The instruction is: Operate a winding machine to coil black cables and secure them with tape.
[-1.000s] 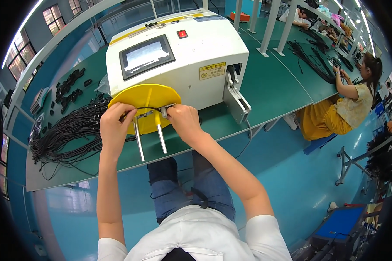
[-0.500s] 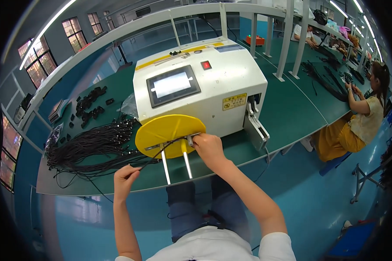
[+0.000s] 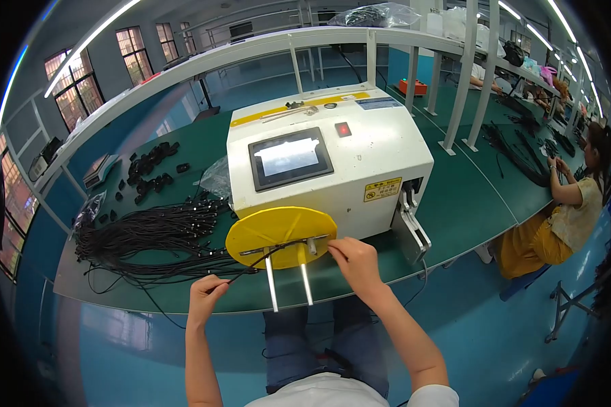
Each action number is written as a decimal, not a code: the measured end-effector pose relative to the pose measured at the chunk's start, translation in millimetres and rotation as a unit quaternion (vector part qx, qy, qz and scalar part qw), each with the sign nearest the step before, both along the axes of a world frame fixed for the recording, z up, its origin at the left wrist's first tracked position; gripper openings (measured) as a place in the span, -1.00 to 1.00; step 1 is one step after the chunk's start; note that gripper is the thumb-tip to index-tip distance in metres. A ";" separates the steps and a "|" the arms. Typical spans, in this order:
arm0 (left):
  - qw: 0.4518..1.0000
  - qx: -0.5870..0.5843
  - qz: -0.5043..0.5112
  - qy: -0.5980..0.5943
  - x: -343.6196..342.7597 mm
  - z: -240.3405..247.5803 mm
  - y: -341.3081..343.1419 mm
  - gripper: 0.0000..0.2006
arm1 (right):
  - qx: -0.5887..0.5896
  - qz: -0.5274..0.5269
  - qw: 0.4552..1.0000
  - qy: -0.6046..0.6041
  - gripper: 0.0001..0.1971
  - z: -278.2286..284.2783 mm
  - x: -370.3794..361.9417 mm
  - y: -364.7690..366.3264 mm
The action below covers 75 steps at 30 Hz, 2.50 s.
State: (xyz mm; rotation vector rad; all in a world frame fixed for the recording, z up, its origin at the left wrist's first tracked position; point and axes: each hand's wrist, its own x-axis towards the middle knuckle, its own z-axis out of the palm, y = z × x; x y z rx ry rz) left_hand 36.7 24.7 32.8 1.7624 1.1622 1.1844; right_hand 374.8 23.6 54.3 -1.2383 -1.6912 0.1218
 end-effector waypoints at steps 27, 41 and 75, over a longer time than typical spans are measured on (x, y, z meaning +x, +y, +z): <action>0.990 0.042 0.080 0.112 9.4 -16.3 2.3 -0.79 | -0.335 -0.199 0.893 0.224 -0.85 -167.8 131.1 -141.0; 0.974 0.099 0.171 0.115 11.2 -33.0 -14.5 -0.75 | -0.401 -0.228 0.854 0.242 -0.86 -235.7 116.6 -198.1; 0.978 0.156 0.134 0.031 6.6 -10.7 -17.6 -0.96 | -0.438 0.139 0.888 0.027 -0.82 -169.0 27.8 -131.5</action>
